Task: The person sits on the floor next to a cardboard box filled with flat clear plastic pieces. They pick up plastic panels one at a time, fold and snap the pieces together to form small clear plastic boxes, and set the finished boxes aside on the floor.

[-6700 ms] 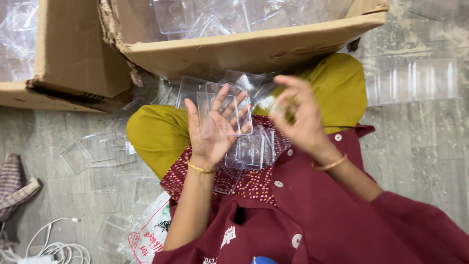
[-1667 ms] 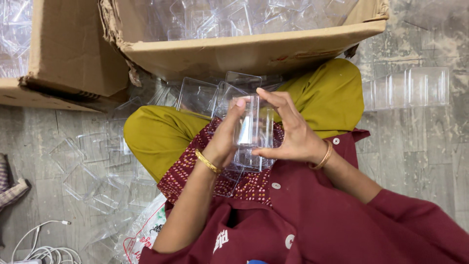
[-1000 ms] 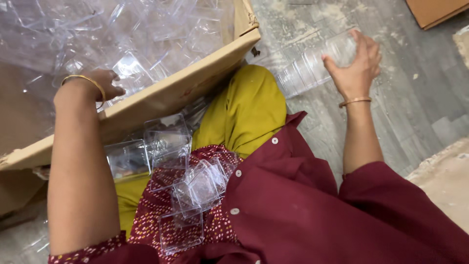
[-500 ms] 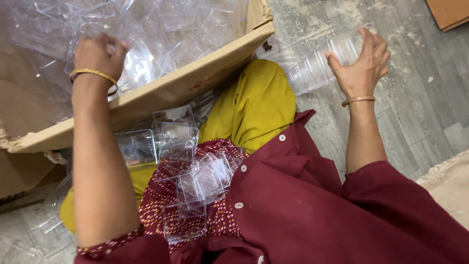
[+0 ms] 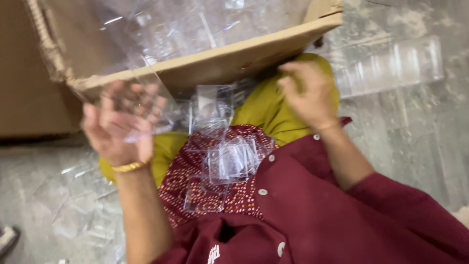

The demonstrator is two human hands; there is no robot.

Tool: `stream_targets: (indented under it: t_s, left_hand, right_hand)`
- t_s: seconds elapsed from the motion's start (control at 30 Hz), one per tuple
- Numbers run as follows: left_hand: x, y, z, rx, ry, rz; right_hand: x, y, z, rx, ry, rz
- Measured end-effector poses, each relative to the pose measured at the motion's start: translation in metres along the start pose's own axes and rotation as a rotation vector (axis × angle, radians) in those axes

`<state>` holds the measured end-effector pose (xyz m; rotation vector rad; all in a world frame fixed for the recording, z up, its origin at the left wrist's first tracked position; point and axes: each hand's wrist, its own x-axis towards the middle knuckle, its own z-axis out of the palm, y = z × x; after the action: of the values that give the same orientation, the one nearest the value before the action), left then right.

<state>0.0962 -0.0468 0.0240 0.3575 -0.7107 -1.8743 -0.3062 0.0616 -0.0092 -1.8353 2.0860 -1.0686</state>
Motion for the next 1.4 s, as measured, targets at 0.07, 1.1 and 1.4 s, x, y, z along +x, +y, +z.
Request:
stream_targets:
  t_s: [0.07,1.1,1.4]
  left_hand:
    - [-0.032,-0.013,0.005,-0.007,0.059,-0.042]
    - [-0.025,-0.107,0.067,0.166,0.226,-0.484]
    - [-0.024,-0.108,0.074,0.18,0.2,-0.495]
  right_hand:
    - [0.017,-0.025,0.068,0.181,-0.175,-0.017]
    - [0.003,-0.113,0.001,0.593,-0.534,-0.252]
    - [0.005,-0.112,-0.002,0.366,-0.516,-0.351]
